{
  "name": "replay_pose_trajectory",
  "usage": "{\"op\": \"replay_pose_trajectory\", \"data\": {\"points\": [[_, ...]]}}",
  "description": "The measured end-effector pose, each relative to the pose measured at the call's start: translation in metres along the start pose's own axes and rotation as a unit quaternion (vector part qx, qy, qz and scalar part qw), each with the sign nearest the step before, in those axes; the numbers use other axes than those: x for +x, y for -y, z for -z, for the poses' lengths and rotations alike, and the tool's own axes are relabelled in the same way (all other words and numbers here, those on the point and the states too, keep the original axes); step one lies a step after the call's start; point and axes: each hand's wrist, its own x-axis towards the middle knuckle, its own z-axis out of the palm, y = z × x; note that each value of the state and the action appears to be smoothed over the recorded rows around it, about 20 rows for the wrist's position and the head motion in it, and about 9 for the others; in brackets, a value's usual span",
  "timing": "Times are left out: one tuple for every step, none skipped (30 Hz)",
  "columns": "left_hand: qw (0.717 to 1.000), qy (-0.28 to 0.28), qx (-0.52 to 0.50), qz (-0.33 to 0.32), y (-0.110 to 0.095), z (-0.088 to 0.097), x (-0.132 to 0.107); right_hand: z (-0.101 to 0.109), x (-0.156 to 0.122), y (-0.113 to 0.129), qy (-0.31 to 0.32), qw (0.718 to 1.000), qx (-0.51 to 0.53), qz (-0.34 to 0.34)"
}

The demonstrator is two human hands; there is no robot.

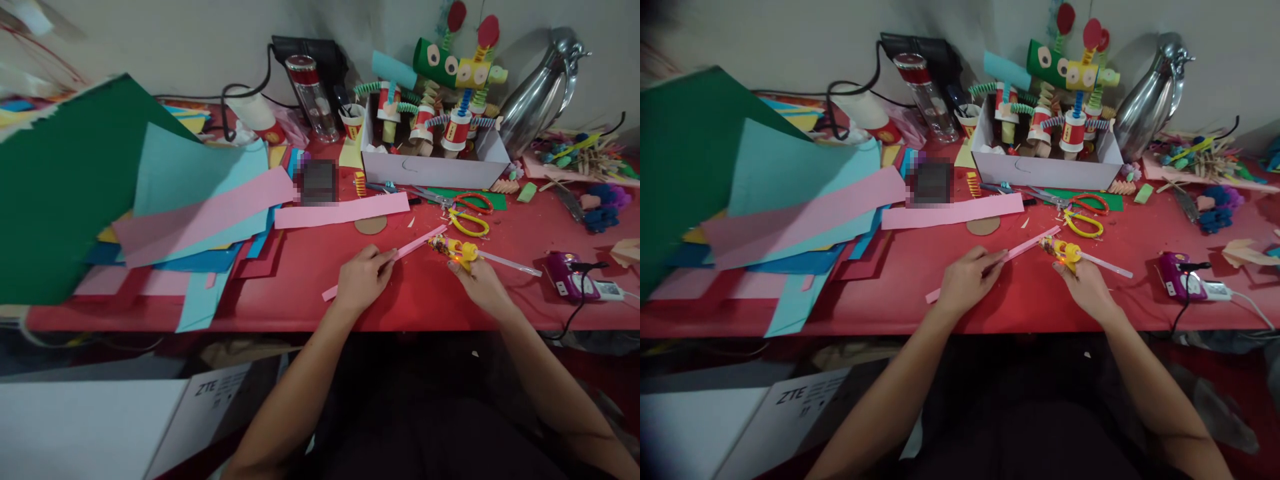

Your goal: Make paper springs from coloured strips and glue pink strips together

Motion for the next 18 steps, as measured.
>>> {"op": "replay_pose_trajectory", "data": {"points": [[1.000,0.000,0.000,0.000,0.000,0.000,0.000,-0.001,-0.001,0.001,0.011,1.000,0.000,0.005],[1.000,0.001,0.001,0.001,0.000,0.000,0.000,-0.003,-0.002,0.003,0.022,1.000,-0.001,0.009],[1.000,0.003,0.002,0.002,0.000,0.000,0.000,-0.004,-0.002,0.004,0.031,0.999,-0.004,0.011],[1.000,0.004,0.003,0.004,0.000,0.000,0.000,-0.006,-0.003,0.005,0.033,0.999,-0.010,0.008],[1.000,0.006,0.004,0.006,0.000,0.001,0.000,-0.007,-0.003,0.006,0.029,0.999,-0.018,0.002],[1.000,0.008,0.004,0.006,-0.001,0.001,0.000,-0.008,-0.003,0.008,0.021,0.999,-0.025,-0.004],[1.000,0.009,0.003,0.007,-0.001,0.001,0.000,-0.009,-0.003,0.010,0.015,0.999,-0.029,-0.006],[1.000,0.010,0.001,0.008,-0.001,0.001,0.000,-0.010,-0.003,0.012,0.015,0.999,-0.028,-0.004],[1.000,0.009,-0.001,0.009,-0.002,0.001,0.001,-0.011,-0.002,0.014,0.023,0.999,-0.024,0.004],[1.000,0.007,-0.006,0.008,-0.002,0.000,0.001,-0.012,-0.002,0.016,0.035,0.999,-0.017,0.013],[1.000,0.004,-0.013,0.007,-0.001,0.000,0.002,-0.013,-0.002,0.018,0.047,0.999,-0.010,0.021],[1.000,-0.001,-0.025,0.004,0.000,0.000,0.002,-0.014,-0.002,0.020,0.053,0.998,-0.003,0.024],[0.999,-0.008,-0.041,-0.001,0.002,0.000,0.001,-0.015,-0.002,0.020,0.054,0.998,0.001,0.023],[0.998,-0.015,-0.059,-0.007,0.005,0.001,0.000,-0.015,-0.002,0.021,0.050,0.999,0.003,0.019],[0.997,-0.021,-0.077,-0.014,0.008,0.002,-0.003,-0.016,-0.002,0.021,0.044,0.999,0.003,0.014],[0.995,-0.028,-0.091,-0.018,0.012,0.004,-0.008,-0.016,-0.002,0.020,0.038,0.999,0.000,0.010],[0.994,-0.034,-0.101,-0.018,0.017,0.007,-0.014,-0.016,-0.002,0.019,0.032,0.999,-0.004,0.007],[0.994,-0.040,-0.103,-0.013,0.022,0.010,-0.020,-0.016,-0.002,0.018,0.029,1.000,-0.010,0.005]]}}
